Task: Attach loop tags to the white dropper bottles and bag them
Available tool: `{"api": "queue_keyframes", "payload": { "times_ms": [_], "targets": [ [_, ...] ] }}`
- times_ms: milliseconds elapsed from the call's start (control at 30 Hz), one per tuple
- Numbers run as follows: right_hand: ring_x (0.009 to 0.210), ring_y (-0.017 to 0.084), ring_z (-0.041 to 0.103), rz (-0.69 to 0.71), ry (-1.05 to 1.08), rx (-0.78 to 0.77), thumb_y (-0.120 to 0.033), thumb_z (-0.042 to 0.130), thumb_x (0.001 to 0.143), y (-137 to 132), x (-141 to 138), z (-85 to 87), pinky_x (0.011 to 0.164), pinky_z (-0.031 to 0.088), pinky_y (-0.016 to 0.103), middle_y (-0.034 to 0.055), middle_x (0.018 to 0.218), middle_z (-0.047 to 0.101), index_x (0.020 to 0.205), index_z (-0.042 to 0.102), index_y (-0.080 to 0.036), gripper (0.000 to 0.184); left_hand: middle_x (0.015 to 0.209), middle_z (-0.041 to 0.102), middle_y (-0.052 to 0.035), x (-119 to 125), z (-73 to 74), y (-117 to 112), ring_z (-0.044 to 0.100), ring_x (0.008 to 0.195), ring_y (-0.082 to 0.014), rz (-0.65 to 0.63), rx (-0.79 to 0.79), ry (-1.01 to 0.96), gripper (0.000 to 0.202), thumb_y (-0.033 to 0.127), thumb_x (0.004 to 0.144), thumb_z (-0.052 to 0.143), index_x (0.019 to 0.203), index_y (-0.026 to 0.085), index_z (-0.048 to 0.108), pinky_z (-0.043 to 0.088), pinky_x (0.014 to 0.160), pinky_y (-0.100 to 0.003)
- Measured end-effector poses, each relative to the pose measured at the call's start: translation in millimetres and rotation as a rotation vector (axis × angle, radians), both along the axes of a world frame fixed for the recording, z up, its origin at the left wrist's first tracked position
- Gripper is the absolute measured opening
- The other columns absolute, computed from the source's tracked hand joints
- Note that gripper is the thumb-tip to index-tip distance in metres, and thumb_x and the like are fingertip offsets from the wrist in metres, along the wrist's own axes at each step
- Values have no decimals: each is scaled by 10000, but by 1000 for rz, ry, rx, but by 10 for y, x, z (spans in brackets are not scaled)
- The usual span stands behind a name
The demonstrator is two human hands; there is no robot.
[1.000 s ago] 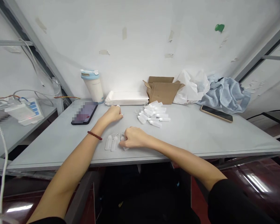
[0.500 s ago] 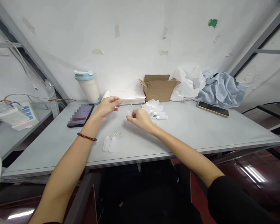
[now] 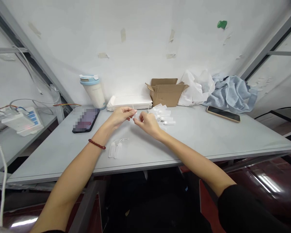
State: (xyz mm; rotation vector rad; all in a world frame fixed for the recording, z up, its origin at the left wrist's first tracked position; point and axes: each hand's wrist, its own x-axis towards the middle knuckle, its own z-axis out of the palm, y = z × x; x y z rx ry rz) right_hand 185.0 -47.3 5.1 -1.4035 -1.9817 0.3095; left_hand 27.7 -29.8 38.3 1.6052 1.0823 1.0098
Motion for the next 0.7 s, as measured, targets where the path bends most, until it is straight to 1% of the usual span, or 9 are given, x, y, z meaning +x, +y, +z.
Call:
{"api": "queue_keyframes", "payload": {
  "times_ms": [100,200,300,400,500,600,700],
  "targets": [
    [601,150,525,-5,-31,26,-315,608,854,21,3,-20,574,329,260,19,643,588,688,456,-204,251,612,537,8,-12,19,-11,469,616,-118,9,-11,35,348,454,653,784,582,164,606,369,624,-269],
    [603,152,534,-1,-21,50,-303,614,851,39,10,-39,570,332,258,20,649,595,692,448,-207,249,642,566,-1,-27,25,-7,481,638,-119,1,-38,21,317,437,655,790,608,161,642,376,633,-264],
    [600,145,543,20,69,36,-312,624,846,51,21,-58,564,343,251,13,637,587,685,429,-210,273,683,598,-11,-45,15,15,492,660,-117,-32,-75,-29,286,413,632,818,648,159,688,388,646,-260],
    [583,135,553,77,189,-4,-343,621,853,57,33,-75,556,352,242,-6,604,571,687,427,-210,287,756,644,-36,-77,-5,52,522,698,-128,-69,-109,-112,303,405,587,853,718,158,738,397,648,-264],
    [557,124,551,130,254,-34,-363,623,851,61,44,-91,546,353,238,-20,593,562,693,430,-209,293,793,672,-52,-121,-15,82,544,722,-140,-99,-144,-156,315,383,562,874,760,165,762,403,657,-276],
    [537,118,537,139,258,-45,-354,630,840,68,55,-106,532,346,237,-22,603,558,699,425,-212,287,800,684,-51,-149,-14,85,563,745,-147,-117,-164,-146,315,339,571,871,823,176,778,416,690,-296],
    [547,122,534,120,210,-6,-324,631,826,84,68,-115,536,345,239,-17,611,555,696,423,-214,269,832,690,-53,-127,-33,79,574,759,-149,-125,-149,-132,313,316,593,856,860,172,779,430,714,-310]
  ]
}}
